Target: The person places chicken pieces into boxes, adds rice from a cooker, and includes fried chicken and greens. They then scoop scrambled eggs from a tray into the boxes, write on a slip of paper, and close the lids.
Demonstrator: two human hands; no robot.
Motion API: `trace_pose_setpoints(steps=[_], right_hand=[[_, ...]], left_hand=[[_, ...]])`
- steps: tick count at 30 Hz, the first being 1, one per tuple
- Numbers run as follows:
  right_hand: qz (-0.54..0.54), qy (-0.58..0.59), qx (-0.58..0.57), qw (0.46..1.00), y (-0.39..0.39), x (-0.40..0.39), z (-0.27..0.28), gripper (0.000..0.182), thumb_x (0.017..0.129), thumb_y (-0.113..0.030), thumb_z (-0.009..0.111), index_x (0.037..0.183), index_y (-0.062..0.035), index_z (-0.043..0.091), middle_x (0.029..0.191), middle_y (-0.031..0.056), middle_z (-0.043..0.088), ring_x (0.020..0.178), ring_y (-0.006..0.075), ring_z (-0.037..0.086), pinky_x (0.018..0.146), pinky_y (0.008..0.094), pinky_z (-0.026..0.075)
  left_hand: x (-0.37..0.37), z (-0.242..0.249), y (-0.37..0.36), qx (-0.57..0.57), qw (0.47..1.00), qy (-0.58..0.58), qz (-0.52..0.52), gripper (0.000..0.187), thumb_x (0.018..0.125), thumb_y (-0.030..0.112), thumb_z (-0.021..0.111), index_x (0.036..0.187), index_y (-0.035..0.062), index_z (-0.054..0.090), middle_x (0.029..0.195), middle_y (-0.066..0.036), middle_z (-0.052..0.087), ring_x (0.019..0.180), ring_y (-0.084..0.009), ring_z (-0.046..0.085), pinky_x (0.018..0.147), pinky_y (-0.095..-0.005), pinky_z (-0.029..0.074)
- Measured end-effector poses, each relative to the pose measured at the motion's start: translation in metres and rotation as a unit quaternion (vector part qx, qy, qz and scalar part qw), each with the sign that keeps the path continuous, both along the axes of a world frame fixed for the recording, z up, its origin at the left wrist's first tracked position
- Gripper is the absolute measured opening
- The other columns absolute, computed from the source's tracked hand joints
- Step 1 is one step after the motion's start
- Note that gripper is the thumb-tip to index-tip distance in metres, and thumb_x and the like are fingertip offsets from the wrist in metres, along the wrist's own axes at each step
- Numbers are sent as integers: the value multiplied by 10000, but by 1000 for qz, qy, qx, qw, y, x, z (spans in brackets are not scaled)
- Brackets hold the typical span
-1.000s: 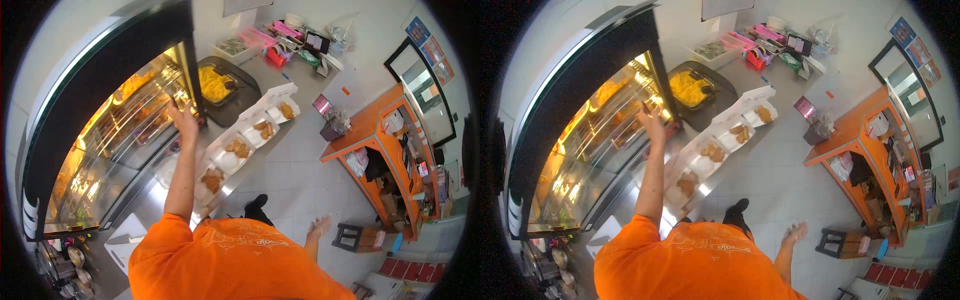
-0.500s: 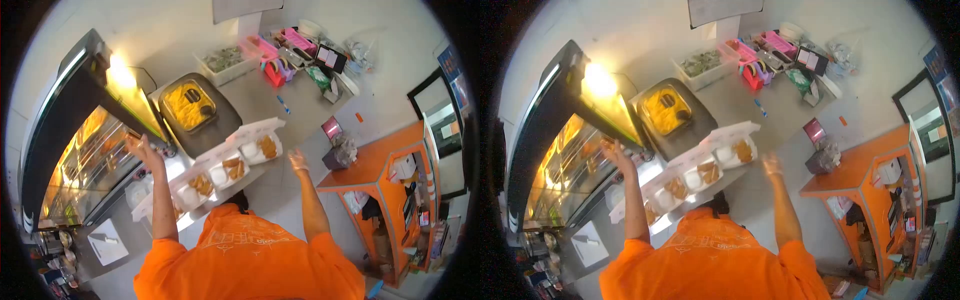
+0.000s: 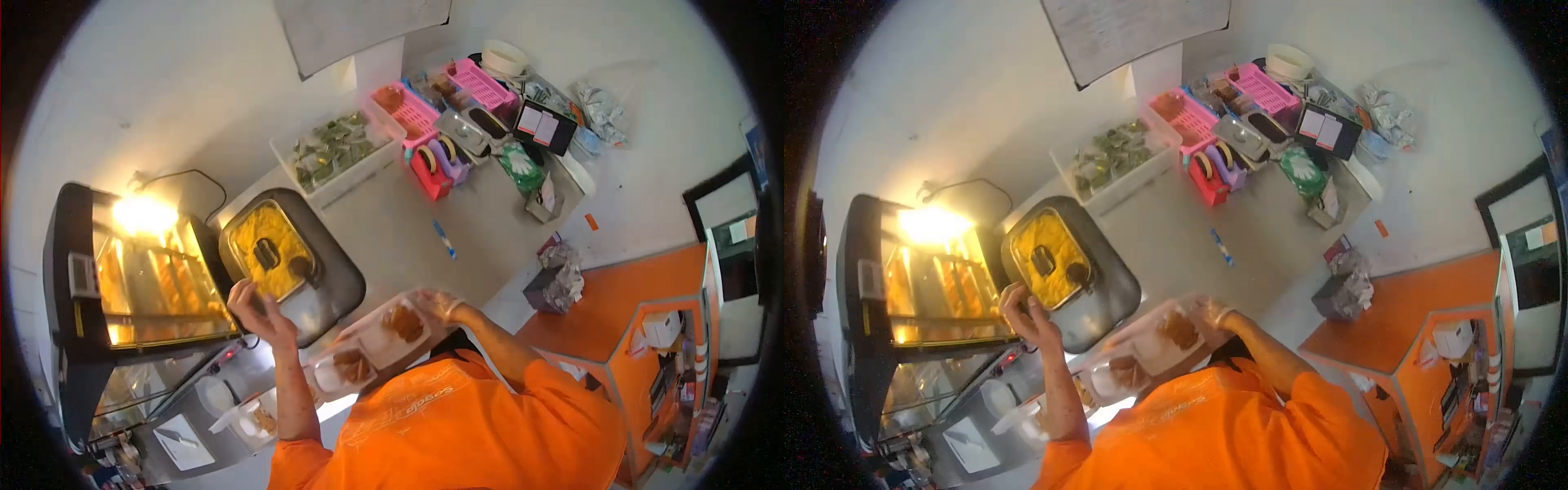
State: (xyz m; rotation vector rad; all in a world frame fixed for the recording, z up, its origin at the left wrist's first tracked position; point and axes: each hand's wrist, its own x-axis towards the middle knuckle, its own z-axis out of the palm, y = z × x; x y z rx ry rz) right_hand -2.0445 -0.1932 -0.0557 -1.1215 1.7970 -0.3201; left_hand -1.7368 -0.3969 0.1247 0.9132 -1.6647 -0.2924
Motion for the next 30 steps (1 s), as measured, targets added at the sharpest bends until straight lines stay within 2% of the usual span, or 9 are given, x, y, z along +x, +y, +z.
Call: trace_pose_setpoints(steps=[1, 3, 7, 9, 11, 18, 21, 27, 30], right_hand=[[68, 72, 116, 988, -20, -18, 17, 439, 894, -403, 565, 1245, -139, 574, 1207, 107, 610, 1098, 294, 583, 909, 363, 476], [174, 9, 54, 983, -29, -60, 49, 381, 913, -394, 550, 1161, -112, 617, 1095, 98, 644, 988, 249, 618, 841, 347, 498], [69, -264, -122, 954, -44, -161, -9, 333, 888, -134, 603, 1206, -52, 547, 1011, 68, 634, 902, 207, 621, 773, 320, 516], [26, -335, -125, 933, -62, -206, -7, 285, 892, -161, 619, 1149, -43, 588, 980, 50, 632, 883, 155, 609, 737, 297, 513], [57, -309, -152, 937, -68, -249, 18, 294, 905, -210, 621, 1135, -28, 603, 985, 50, 633, 854, 136, 605, 713, 280, 514], [-13, -287, -259, 922, -67, -359, 39, 319, 926, -252, 587, 1156, -32, 601, 976, 68, 651, 799, 160, 618, 680, 298, 521], [-62, -278, -290, 914, -66, -386, 34, 331, 934, -269, 572, 1166, -34, 600, 972, 76, 659, 775, 171, 623, 666, 306, 524], [-99, -245, -341, 902, -68, -409, 28, 358, 952, -305, 543, 1184, -38, 599, 964, 92, 674, 727, 192, 634, 638, 321, 530], [-85, -173, -423, 885, -74, -413, 29, 372, 961, -323, 528, 1194, -40, 598, 960, 100, 681, 703, 202, 639, 624, 329, 532]], left_hand=[[-38, 12, -6, 29, 999, -14, -10, 216, 841, 133, 607, 1001, -11, 598, 1030, -169, 581, 1027, -323, 517, 936, -422, 385], [-112, 37, -27, 44, 989, -90, -111, 220, 791, 103, 645, 984, 2, 614, 998, -165, 611, 961, -334, 550, 896, -419, 410], [-284, 37, -91, 54, 950, -185, -246, 254, 784, 103, 682, 1023, 33, 628, 994, -141, 648, 971, -335, 593, 901, -403, 436], [-377, 9, -134, 128, 924, -188, -306, 262, 832, 115, 654, 1084, 44, 648, 1110, -122, 649, 1034, -260, 608, 880, -366, 467], [-473, -14, -175, 238, 889, -126, -372, 269, 859, 169, 647, 1088, 30, 623, 1009, -132, 677, 950, -321, 630, 846, -380, 486], [-731, -182, -326, 249, 867, -368, -226, 588, 795, 360, 698, 1255, 41, 517, 1074, -174, 662, 1017, -347, 625, 884, -420, 490], [-781, -229, -340, 311, 886, -331, -98, 722, 773, 337, 719, 1357, 66, 391, 1080, -187, 658, 1055, -386, 598, 932, -454, 457], [-808, -211, -336, 398, 876, -250, -105, 790, 770, 316, 722, 1397, 87, 300, 1183, -182, 614, 1149, -395, 538, 1028, -564, 324], [-814, -224, -339, 366, 904, -221, -5, 779, 765, 327, 732, 1396, 124, 323, 1198, -138, 614, 1148, -360, 546, 1020, -577, 321]])
